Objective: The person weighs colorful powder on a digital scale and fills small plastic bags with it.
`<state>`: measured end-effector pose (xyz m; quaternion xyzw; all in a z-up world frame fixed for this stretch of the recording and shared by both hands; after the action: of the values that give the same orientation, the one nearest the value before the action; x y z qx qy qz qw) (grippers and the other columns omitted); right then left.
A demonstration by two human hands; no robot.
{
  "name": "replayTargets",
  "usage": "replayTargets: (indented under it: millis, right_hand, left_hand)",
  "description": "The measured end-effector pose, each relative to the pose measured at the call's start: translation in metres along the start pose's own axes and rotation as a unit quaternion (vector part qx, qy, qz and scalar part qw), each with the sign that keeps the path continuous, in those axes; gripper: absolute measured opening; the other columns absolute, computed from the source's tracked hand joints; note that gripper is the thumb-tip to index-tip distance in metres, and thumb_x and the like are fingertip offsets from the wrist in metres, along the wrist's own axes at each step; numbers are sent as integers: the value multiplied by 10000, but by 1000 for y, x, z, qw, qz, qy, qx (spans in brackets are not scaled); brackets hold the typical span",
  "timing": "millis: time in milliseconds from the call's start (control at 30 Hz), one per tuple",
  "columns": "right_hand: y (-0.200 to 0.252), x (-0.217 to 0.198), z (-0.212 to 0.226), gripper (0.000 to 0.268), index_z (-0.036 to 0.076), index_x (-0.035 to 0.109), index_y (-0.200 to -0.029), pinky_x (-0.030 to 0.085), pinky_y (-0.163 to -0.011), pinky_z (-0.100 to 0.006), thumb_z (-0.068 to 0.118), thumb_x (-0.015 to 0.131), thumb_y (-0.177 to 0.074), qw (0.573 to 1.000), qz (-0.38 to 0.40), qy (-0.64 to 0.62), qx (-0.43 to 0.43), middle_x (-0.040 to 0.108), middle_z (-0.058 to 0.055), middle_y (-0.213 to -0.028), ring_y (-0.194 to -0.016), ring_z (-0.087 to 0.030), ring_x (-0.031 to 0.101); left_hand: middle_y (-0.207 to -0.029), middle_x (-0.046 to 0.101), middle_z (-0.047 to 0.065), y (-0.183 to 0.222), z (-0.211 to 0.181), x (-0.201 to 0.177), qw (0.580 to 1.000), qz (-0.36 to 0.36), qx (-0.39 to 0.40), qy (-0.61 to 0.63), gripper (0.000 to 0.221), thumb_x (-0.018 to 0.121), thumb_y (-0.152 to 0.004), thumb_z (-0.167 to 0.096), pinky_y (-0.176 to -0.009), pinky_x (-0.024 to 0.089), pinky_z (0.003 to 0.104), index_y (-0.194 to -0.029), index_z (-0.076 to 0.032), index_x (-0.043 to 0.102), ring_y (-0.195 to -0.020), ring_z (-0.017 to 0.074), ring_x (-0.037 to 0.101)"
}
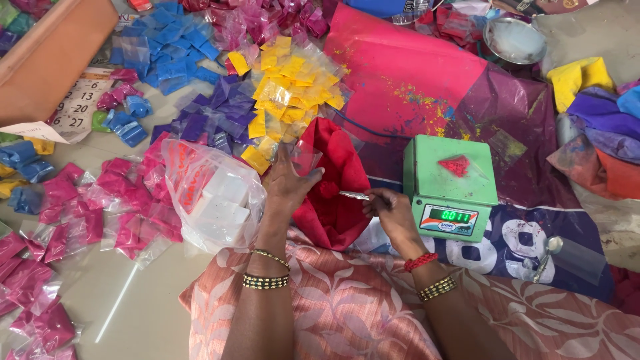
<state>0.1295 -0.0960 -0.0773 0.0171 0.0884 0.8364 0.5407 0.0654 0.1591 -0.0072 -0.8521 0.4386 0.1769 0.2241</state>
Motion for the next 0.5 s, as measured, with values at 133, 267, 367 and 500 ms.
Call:
replayTargets:
  millis: [133, 267, 367, 500]
  right_hand:
    - [3, -9, 9, 206, -73, 712, -1093, 585, -664, -293, 39, 566, -1000, 999, -15, -14, 25, 737, -122, -840, -719, -163, 701]
    - [5, -26, 36, 195, -81, 715, -1099, 574, -669, -300, 27, 585, -1003, 998, -30, -61, 0, 725, -126, -861, -718, -165, 675]
    - [9, -36, 71, 190, -76, 707, -1114, 562, -676, -299, 33, 595, -1005, 996, -27, -79, -31, 716, -112, -882, -725, -156, 658]
    - [16, -45, 111, 190, -82, 698, -1114, 573, -683, -305, 46, 602, -1010, 995, -24, -76, -59, 711, -116, -892, -733, -165, 666]
  left_hand:
    - [-1245, 607, 285, 1, 2, 2, 1000, -7, 21, -19, 940, 912, -688, -293, -955, 505, 489, -1385, 39, 376, -1137, 462, 604]
    - [-1236, 616, 264, 5, 11, 10, 1000, 10, 15, -25, 824, 916, -662, -257, -956, 515, 491, -1279, 8, 439, -1137, 459, 607]
    - [-1247, 608, 265, 7, 9, 15, 999, 19, 32, -11, 787, 917, -659, -208, -970, 512, 489, -1264, -4, 457, -1152, 468, 599]
    - [-1239, 584, 241, 13, -1, 24, 998, 53, 31, -33, 745, 923, -642, -173, -971, 501, 490, -1218, -36, 471, -1173, 450, 577]
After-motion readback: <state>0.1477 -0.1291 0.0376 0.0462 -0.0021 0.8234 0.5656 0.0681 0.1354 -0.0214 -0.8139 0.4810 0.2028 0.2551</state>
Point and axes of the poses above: each hand's wrist, its own y-axis away from the middle knuckle, its own x-axis out of the palm, z = x × y, the point moved 6 cm from there along -y, towards the middle knuckle
